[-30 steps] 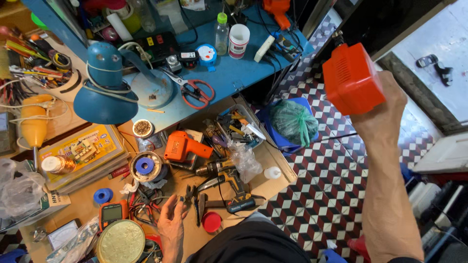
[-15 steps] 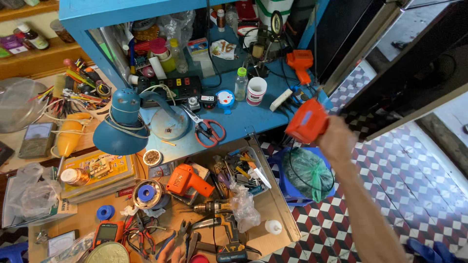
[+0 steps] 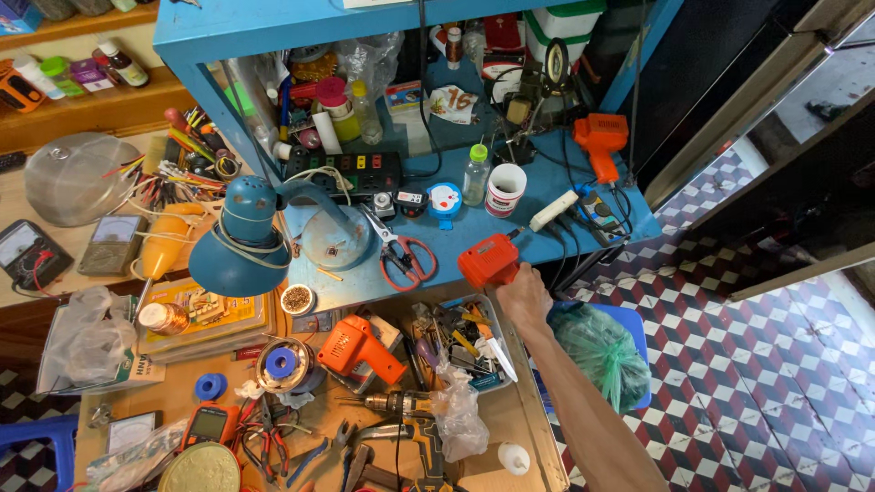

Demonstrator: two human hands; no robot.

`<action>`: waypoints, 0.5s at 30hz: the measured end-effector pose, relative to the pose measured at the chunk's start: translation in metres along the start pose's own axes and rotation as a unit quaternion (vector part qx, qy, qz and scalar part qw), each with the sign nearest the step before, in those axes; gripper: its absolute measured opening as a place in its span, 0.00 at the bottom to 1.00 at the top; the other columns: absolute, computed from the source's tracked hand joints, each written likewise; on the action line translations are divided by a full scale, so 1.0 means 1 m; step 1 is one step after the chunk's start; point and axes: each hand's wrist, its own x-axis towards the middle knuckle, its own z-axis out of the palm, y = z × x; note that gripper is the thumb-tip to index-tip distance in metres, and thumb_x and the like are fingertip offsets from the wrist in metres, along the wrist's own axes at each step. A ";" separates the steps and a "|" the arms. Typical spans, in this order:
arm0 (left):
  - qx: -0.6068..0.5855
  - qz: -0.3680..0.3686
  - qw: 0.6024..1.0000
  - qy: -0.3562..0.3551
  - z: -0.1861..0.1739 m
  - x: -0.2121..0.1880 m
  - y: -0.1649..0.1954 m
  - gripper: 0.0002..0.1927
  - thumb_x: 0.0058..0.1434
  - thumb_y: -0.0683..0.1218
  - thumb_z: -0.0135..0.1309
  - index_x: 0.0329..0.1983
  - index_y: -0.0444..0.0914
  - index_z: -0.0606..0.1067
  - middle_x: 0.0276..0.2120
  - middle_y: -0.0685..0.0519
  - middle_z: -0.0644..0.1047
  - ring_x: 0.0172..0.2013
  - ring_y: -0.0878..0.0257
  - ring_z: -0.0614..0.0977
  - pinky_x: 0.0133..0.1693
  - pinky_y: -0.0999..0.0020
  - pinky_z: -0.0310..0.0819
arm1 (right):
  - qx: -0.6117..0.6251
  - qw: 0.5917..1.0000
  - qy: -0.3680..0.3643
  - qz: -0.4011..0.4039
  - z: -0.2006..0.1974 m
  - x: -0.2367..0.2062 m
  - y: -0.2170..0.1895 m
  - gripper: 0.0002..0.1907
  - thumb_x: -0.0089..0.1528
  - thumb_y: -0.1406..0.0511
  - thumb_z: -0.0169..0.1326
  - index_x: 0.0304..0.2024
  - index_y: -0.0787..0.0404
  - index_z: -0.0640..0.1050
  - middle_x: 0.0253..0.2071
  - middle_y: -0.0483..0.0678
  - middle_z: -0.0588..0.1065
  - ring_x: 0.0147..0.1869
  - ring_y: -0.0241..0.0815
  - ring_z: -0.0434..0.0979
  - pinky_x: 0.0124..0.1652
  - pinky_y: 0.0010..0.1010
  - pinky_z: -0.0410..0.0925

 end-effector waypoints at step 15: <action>-0.054 -0.096 0.993 -0.041 -0.002 -0.008 -0.004 0.28 0.65 0.46 0.57 0.68 0.37 0.68 0.60 0.41 0.73 0.51 0.50 0.82 0.53 0.50 0.80 | 0.261 0.965 -0.015 0.000 0.014 0.009 -0.032 0.32 0.54 0.57 0.66 0.55 0.67 0.71 0.46 0.56 0.78 0.48 0.49 0.80 0.47 0.40 0.72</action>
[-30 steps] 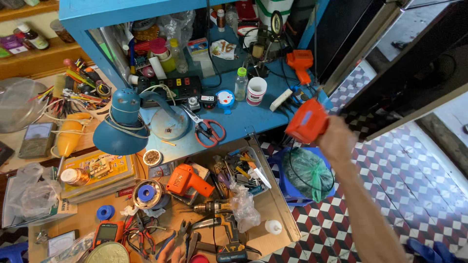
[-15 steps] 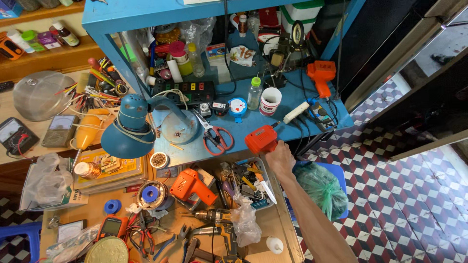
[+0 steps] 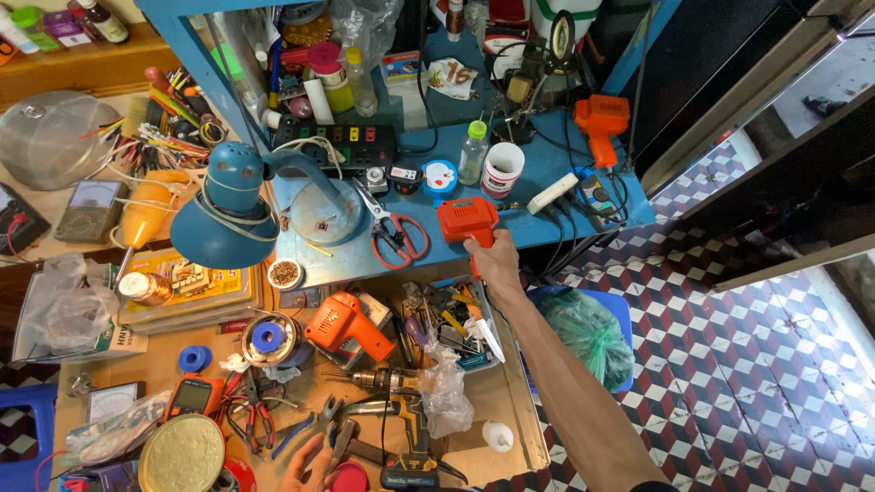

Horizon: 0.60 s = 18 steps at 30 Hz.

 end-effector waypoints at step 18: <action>-0.053 0.145 0.987 -0.051 -0.014 -0.033 -0.021 0.24 0.62 0.47 0.57 0.61 0.36 0.74 0.53 0.46 0.79 0.44 0.58 0.84 0.43 0.62 0.82 | -0.140 0.985 0.037 -0.098 0.017 -0.016 0.000 0.34 0.53 0.55 0.68 0.53 0.69 0.72 0.55 0.66 0.68 0.57 0.66 0.71 0.55 0.49 0.66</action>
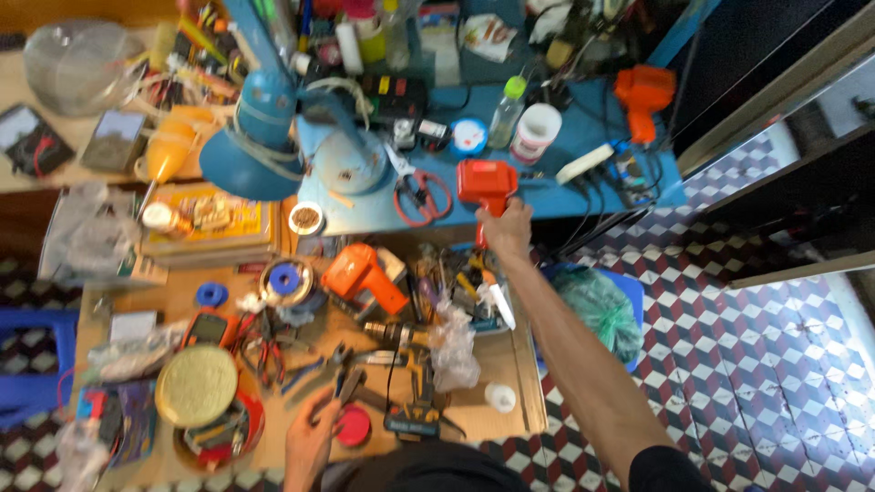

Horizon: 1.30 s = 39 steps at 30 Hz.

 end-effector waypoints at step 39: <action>0.238 0.007 0.966 -0.105 -0.174 0.070 0.062 0.26 0.63 0.61 0.54 0.28 0.32 0.80 0.27 0.49 0.83 0.28 0.64 0.81 0.34 0.66 0.74 | -0.098 0.982 -0.100 -0.127 0.148 -0.267 -0.086 0.33 0.57 0.62 0.60 0.63 0.64 0.67 0.61 0.63 0.68 0.62 0.63 0.70 0.58 0.48 0.66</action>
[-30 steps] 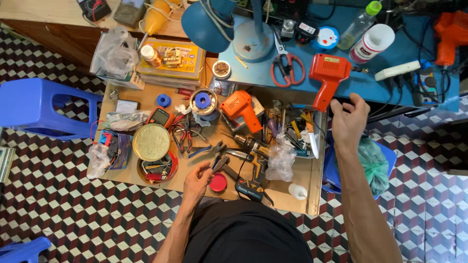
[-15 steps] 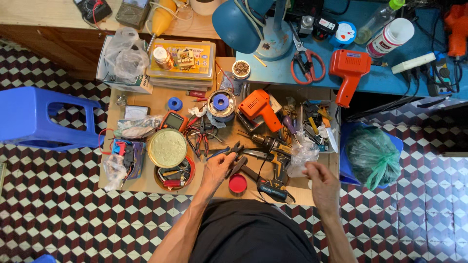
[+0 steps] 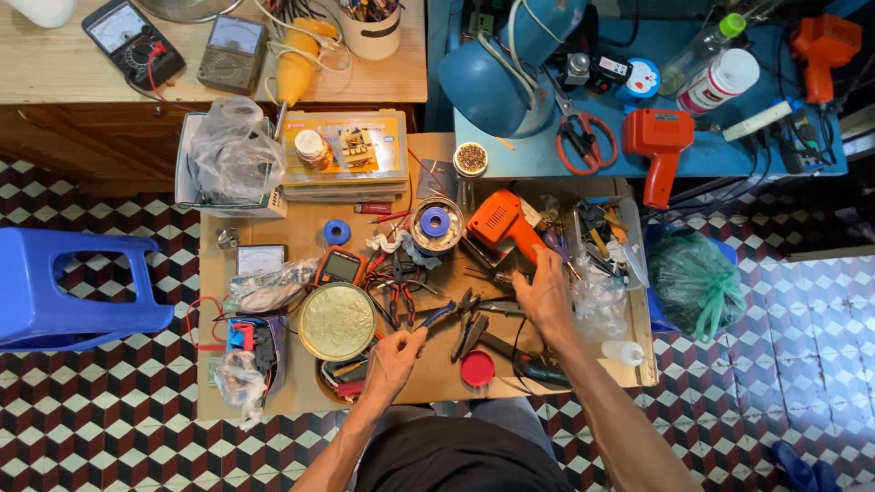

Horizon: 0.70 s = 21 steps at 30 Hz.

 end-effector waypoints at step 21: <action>-0.109 -0.028 0.994 0.008 0.025 0.043 0.026 0.27 0.61 0.56 0.56 0.58 0.36 0.75 0.38 0.45 0.83 0.37 0.61 0.83 0.40 0.68 0.77 | -0.051 0.987 -0.115 0.100 0.023 0.056 0.019 0.27 0.52 0.58 0.59 0.52 0.62 0.74 0.41 0.64 0.80 0.46 0.66 0.80 0.47 0.52 0.71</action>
